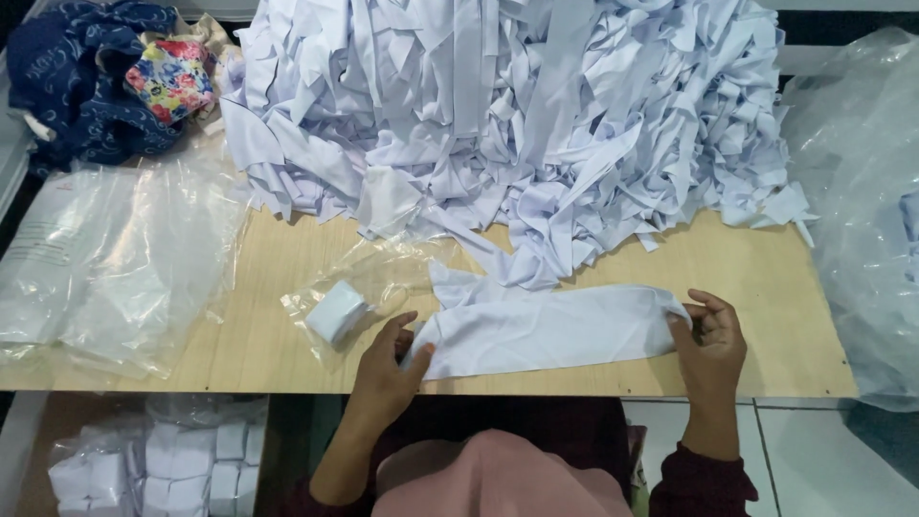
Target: The person picks up a white cloth strip from a pile on the table, folds it into a small square, and places it into a clear plastic bag. They repeat this process with a second white cloth strip and place the sealed bags into a cardboard box.
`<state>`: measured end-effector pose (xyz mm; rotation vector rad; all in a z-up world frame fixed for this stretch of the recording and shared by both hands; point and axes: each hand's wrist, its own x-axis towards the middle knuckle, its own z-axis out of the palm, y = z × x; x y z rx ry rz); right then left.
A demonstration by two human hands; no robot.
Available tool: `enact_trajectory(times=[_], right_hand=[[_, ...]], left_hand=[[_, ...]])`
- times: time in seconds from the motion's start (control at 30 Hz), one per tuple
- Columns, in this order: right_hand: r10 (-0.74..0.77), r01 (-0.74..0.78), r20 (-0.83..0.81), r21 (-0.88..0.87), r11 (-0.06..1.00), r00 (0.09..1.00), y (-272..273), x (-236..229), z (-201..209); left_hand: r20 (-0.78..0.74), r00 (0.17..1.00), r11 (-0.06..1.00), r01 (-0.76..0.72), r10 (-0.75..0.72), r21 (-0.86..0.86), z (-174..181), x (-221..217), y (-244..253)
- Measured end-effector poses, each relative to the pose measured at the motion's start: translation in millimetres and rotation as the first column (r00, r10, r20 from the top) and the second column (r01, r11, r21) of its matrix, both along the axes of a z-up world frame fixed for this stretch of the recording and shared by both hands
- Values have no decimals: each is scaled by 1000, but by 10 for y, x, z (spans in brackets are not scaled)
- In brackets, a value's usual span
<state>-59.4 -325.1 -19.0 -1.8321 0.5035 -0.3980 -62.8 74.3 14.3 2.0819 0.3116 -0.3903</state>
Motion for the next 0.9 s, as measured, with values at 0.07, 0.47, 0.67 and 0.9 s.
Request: enact_trajectory(times=[0.07, 0.47, 0.67, 0.9], right_hand=[[-4, 3, -5, -22, 1000, 1000, 61, 13, 60], [3, -6, -37, -103, 995, 999, 14, 5, 55], [-51, 33, -92, -188, 982, 994, -39, 2, 117], [34, -67, -231, -136, 988, 972, -236, 80, 214]], left_hand=[[20, 1000, 998, 3, -5, 64, 43, 25, -137], [-51, 999, 1000, -12, 14, 26, 4, 73, -13], [17, 999, 998, 33, -34, 51, -72, 59, -42], [-83, 994, 998, 61, -64, -33, 29, 171, -22]])
